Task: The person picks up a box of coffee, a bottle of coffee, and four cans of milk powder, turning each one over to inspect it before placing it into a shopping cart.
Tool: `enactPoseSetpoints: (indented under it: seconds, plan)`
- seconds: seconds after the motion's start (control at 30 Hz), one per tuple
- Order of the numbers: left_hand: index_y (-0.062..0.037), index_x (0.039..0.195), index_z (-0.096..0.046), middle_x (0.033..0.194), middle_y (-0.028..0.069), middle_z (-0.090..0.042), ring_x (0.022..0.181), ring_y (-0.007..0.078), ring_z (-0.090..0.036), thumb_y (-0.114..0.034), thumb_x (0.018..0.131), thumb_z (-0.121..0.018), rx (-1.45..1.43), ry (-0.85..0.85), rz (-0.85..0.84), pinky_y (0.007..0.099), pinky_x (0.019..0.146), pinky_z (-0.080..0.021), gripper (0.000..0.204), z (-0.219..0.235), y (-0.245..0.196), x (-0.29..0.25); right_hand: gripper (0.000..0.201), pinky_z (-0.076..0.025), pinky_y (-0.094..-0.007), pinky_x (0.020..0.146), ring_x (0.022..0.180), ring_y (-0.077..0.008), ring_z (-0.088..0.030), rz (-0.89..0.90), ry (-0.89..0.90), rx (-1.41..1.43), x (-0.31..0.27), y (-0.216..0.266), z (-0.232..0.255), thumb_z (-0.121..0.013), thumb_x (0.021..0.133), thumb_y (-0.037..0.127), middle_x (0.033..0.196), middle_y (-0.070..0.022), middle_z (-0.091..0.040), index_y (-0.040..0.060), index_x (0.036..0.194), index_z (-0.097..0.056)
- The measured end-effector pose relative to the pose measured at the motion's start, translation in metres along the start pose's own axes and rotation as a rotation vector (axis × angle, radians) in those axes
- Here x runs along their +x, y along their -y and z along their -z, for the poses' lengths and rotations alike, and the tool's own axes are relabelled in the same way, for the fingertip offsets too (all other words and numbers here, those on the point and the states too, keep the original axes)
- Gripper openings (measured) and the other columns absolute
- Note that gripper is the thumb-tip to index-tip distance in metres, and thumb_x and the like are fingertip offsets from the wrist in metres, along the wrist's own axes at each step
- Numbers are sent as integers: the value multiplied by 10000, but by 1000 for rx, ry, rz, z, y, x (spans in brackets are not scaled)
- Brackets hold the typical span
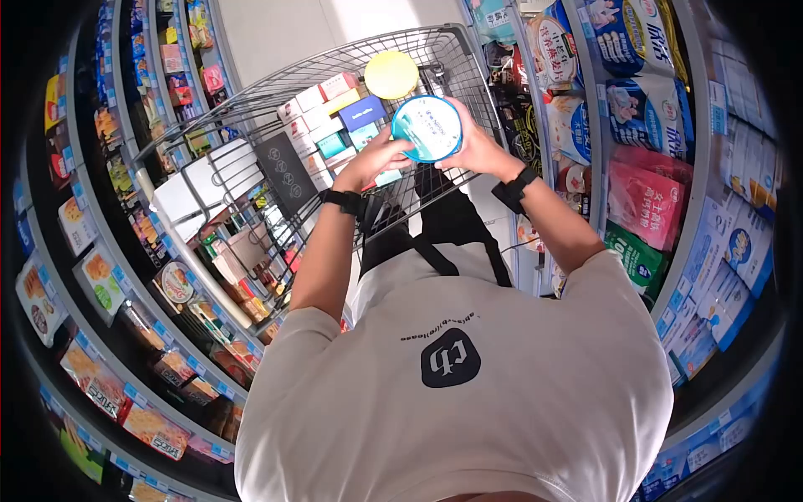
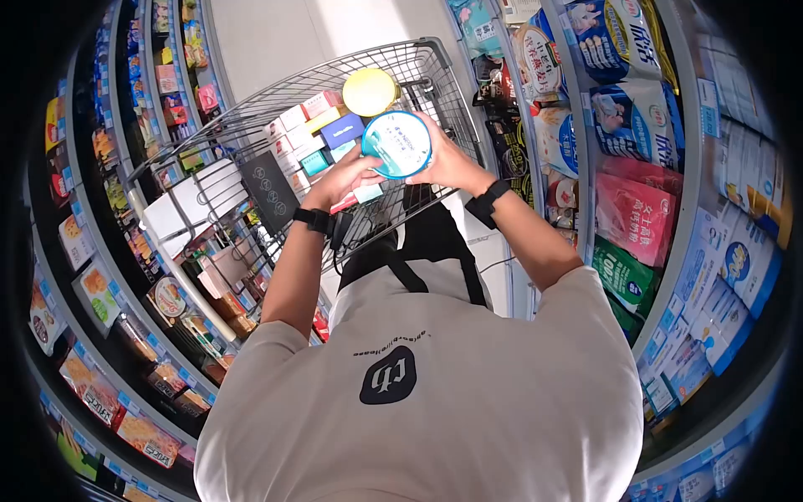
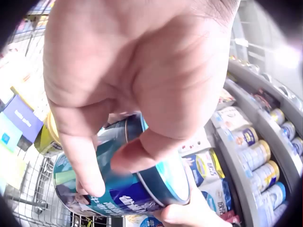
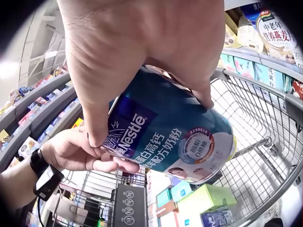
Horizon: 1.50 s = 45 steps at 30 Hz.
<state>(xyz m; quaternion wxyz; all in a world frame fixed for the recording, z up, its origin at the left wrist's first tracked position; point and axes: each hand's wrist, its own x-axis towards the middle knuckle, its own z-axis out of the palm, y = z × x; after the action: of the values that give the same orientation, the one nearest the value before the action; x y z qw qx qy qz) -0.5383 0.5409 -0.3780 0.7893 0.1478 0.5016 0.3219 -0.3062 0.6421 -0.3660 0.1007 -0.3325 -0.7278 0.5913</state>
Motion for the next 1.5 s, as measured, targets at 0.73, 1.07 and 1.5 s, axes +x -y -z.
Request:
enactPoseSetpoints:
  seconds: [0.73, 1.07, 1.5]
  plan:
    - [200, 1166, -504, 1003, 293, -673, 853, 311, -728, -526, 980, -510, 94, -80, 285, 340, 757, -621, 749, 35, 69, 126, 610, -446, -378, 1024, 1214, -289, -553, -285, 263, -120, 111, -147, -6, -746, 836, 127, 1308, -189, -555, 45, 1360, -443]
    - [199, 1095, -519, 997, 300, -676, 843, 327, -724, -476, 1026, -433, -84, -306, 218, 340, 747, -621, 684, 37, 112, 137, 756, -473, -392, 990, 1165, -345, -583, -304, 157, -251, 123, -164, -27, -842, 729, 333, 1260, -264, -565, -85, 1270, -519]
    - [144, 968, -589, 826, 242, -705, 628, 309, -717, -408, 1009, -489, 120, -504, 199, 349, 532, -592, 562, 43, 99, 126, 932, -440, -419, 1041, 1221, -418, -537, -413, -83, -341, 104, -167, -43, -794, 759, 446, 1313, -343, -499, -105, 1392, -388]
